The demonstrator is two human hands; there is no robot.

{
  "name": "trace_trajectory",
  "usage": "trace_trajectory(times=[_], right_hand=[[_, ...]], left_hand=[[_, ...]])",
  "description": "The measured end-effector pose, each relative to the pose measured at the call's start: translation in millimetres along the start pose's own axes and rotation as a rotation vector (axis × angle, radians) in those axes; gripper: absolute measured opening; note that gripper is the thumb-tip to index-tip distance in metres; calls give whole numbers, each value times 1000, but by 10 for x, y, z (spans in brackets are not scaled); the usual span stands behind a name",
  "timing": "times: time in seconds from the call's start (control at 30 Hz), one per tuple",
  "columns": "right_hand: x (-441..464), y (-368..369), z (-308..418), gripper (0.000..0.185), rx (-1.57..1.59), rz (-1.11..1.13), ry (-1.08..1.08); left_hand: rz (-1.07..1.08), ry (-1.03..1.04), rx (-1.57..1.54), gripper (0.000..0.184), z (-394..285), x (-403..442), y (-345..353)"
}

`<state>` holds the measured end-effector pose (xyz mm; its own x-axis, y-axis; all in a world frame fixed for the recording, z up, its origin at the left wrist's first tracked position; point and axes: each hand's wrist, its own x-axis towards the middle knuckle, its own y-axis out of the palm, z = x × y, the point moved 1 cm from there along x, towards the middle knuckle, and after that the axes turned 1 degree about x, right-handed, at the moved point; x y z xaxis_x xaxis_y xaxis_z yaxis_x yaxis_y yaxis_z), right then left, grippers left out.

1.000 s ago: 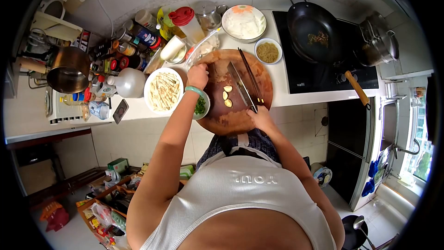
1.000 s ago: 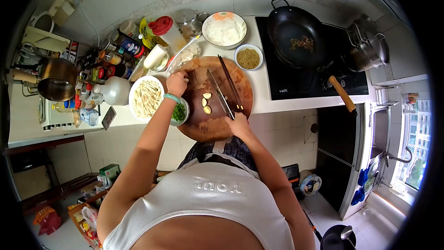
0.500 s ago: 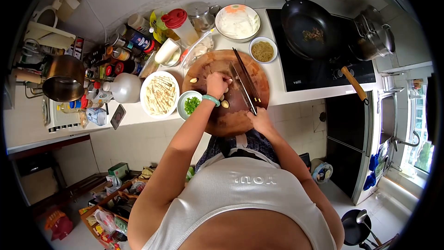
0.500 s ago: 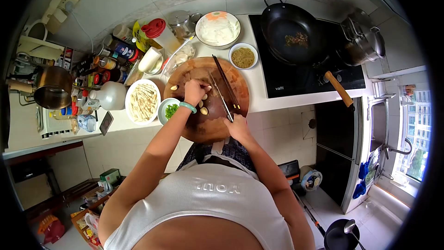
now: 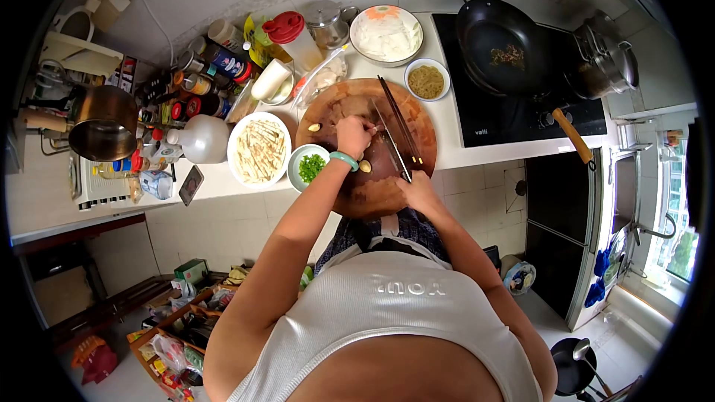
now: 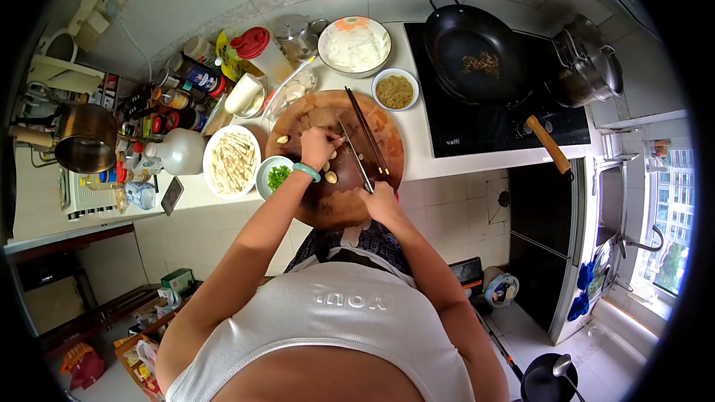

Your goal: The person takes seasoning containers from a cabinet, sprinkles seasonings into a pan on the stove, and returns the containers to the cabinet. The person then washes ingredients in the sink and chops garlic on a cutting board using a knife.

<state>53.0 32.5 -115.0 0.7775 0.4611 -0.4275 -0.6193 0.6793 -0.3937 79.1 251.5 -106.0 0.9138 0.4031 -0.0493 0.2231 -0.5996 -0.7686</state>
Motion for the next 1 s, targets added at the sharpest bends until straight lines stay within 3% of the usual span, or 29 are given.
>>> trace_trajectory(times=[0.13,0.2,0.37,0.43,0.5,0.6,0.7,0.83,0.87,0.93,1.0], right_hand=[[36,54,-14,23,183,62,162],[39,63,-27,25,110,37,142],[25,36,0,31,53,-6,132],[-3,-19,90,29,115,26,229],[22,19,24,29,101,14,192],[27,27,-3,28,108,14,161],[46,46,-50,24,128,25,149],[83,82,-153,20,110,17,78],[87,89,-176,20,110,13,80],[88,108,-197,21,103,8,51],[69,104,-168,22,96,-4,49]], left_hand=[[-2,2,-4,14,-11,-9,22],[-18,14,19,14,14,-9,-11],[83,9,372,11,20,-22,-268],[76,-5,374,9,140,1,-409],[59,-28,313,15,242,40,-634],[-13,-87,466,30,445,113,-838],[44,-111,526,28,635,184,-845],[130,-113,341,29,854,342,-714],[133,-109,339,29,783,348,-703],[133,24,-40,24,480,327,-682],[168,104,-64,22,232,266,-570]])
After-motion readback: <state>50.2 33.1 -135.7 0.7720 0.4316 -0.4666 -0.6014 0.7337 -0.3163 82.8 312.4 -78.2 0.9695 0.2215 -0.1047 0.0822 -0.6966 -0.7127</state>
